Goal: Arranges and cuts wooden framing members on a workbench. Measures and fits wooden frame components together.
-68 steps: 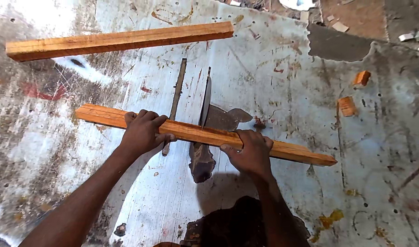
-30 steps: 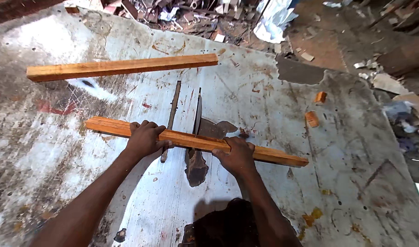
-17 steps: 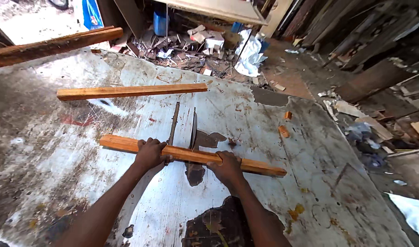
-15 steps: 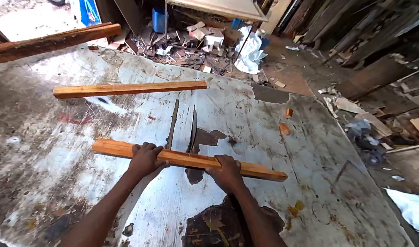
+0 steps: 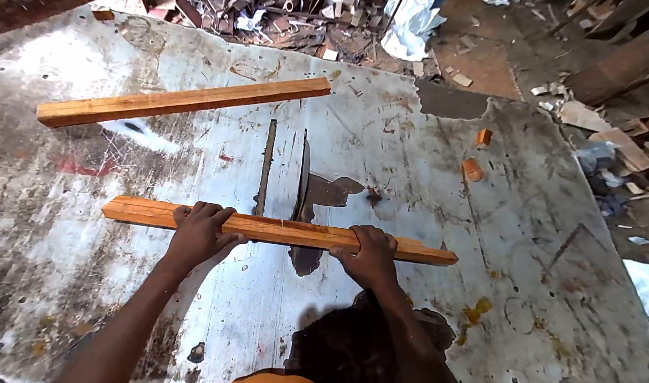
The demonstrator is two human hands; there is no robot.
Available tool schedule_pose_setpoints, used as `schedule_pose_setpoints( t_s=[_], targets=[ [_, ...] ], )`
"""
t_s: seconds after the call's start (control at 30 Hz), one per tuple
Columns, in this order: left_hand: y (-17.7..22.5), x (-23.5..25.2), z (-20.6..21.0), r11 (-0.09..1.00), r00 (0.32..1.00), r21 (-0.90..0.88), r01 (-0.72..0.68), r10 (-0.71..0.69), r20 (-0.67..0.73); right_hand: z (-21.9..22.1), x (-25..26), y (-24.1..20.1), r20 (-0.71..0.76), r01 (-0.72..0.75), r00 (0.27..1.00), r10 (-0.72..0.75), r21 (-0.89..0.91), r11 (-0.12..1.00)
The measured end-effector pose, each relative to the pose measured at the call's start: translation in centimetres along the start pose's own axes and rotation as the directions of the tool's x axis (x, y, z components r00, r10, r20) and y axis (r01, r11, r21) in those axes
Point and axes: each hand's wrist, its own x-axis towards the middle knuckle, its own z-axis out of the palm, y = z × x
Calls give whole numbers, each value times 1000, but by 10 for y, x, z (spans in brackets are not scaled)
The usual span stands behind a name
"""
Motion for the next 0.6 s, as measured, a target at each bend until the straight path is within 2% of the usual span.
schedule_pose_setpoints(
  t_s=[0.27, 0.6],
  targets=[
    [-9, 21, 8, 1000, 1000, 27, 9, -9, -16, -4, 25, 3, 50, -16, 999, 16, -1, 1000],
    [-8, 29, 6, 999, 1000, 25, 30, -30, 4, -3, 33, 5, 25, -4, 1000, 4, 11, 1000]
  ],
)
